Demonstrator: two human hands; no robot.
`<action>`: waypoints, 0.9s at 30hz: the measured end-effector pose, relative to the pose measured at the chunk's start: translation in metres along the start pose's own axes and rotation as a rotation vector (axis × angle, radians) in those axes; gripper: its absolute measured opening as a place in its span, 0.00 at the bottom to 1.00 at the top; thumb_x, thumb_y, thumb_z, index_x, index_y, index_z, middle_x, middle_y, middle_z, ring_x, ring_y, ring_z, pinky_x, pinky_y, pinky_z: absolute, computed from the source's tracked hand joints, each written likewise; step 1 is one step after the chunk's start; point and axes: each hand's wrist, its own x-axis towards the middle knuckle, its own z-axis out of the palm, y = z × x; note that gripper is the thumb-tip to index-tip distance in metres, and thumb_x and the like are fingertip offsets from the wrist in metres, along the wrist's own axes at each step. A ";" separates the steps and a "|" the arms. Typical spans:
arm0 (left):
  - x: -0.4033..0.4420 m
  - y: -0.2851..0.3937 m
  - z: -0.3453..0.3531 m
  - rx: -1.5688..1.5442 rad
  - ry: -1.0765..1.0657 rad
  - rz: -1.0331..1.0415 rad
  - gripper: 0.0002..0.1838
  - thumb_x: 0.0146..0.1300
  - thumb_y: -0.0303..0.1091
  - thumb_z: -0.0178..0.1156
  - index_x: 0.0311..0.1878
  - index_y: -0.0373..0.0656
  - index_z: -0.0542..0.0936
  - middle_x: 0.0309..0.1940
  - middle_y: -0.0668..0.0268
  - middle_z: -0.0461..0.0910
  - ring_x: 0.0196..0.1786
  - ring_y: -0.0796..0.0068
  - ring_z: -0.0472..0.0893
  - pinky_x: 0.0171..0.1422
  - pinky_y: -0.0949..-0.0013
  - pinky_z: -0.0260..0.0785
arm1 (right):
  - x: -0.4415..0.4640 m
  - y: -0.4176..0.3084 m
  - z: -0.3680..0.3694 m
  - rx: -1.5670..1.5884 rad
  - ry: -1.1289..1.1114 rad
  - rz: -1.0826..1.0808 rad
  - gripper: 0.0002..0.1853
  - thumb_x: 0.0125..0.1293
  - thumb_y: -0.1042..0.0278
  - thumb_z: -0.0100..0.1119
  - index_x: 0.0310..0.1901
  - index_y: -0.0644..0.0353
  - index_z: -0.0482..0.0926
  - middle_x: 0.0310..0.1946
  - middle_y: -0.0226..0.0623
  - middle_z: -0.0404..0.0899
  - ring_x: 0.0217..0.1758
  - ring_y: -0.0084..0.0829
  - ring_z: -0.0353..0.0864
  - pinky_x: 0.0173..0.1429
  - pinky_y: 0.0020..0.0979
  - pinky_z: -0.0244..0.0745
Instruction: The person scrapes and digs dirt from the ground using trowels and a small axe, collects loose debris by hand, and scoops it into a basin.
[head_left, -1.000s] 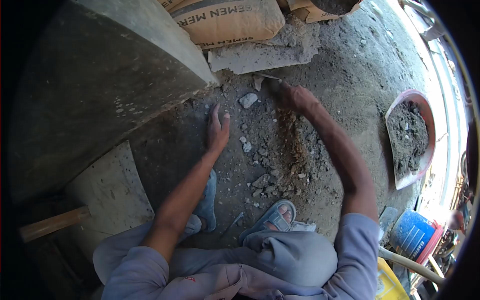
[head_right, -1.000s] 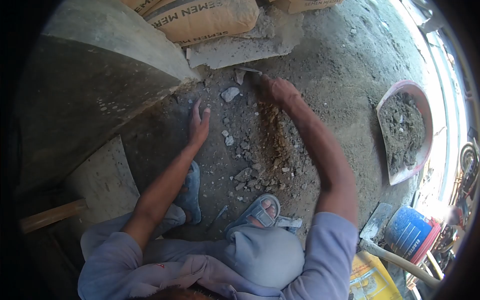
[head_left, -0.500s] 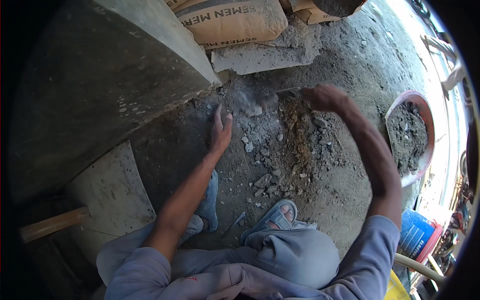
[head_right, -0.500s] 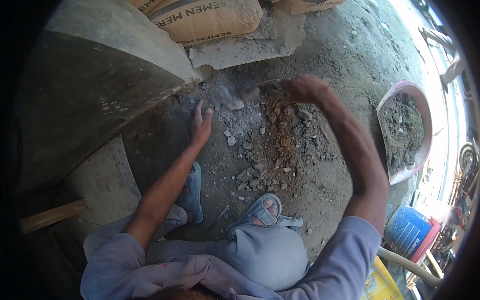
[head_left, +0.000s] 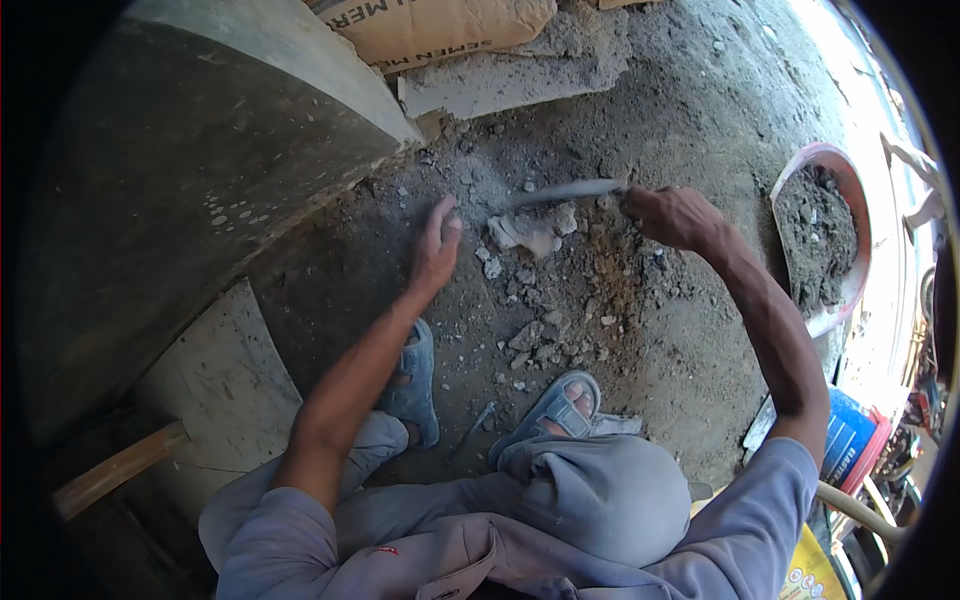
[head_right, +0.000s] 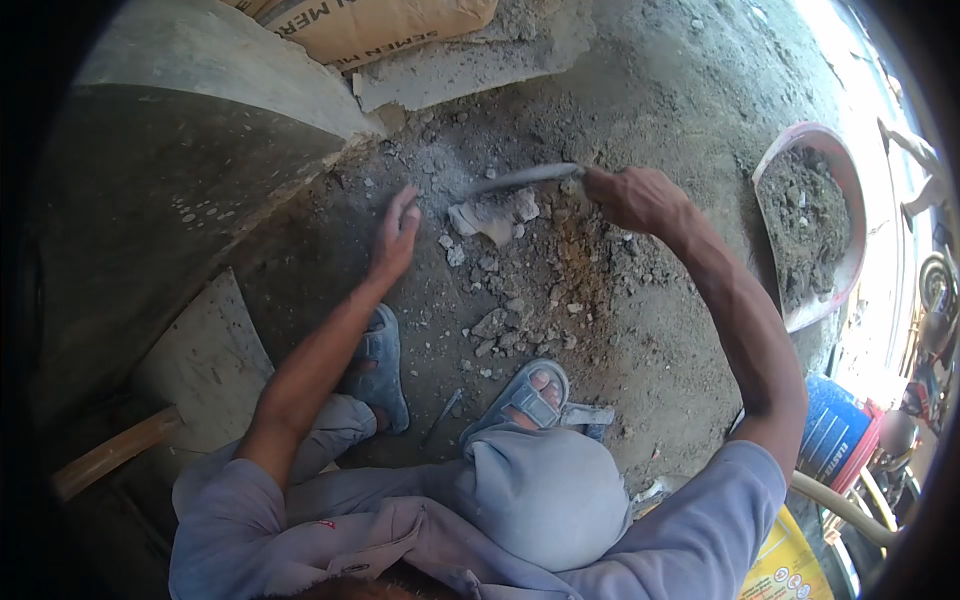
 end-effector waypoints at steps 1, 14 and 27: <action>0.002 0.006 -0.010 0.004 -0.009 -0.012 0.26 0.73 0.41 0.49 0.68 0.37 0.66 0.63 0.49 0.72 0.67 0.53 0.71 0.71 0.58 0.60 | -0.010 -0.006 0.007 0.012 -0.010 -0.002 0.06 0.75 0.65 0.43 0.46 0.57 0.66 0.26 0.36 0.72 0.22 0.33 0.72 0.28 0.38 0.74; -0.020 0.105 -0.166 0.632 -1.010 -0.035 0.19 0.71 0.38 0.51 0.58 0.38 0.75 0.56 0.50 0.77 0.60 0.50 0.76 0.65 0.57 0.66 | 0.031 -0.237 0.130 2.029 -0.156 0.193 0.16 0.72 0.53 0.54 0.52 0.54 0.73 0.28 0.28 0.74 0.22 0.20 0.72 0.22 0.26 0.71; -0.089 0.099 -0.169 0.452 -0.934 -0.211 0.19 0.69 0.38 0.51 0.59 0.38 0.75 0.55 0.49 0.78 0.59 0.49 0.76 0.63 0.57 0.67 | -0.064 -0.168 0.108 1.824 0.317 0.549 0.17 0.73 0.52 0.51 0.51 0.57 0.73 0.26 0.30 0.74 0.19 0.20 0.72 0.20 0.25 0.71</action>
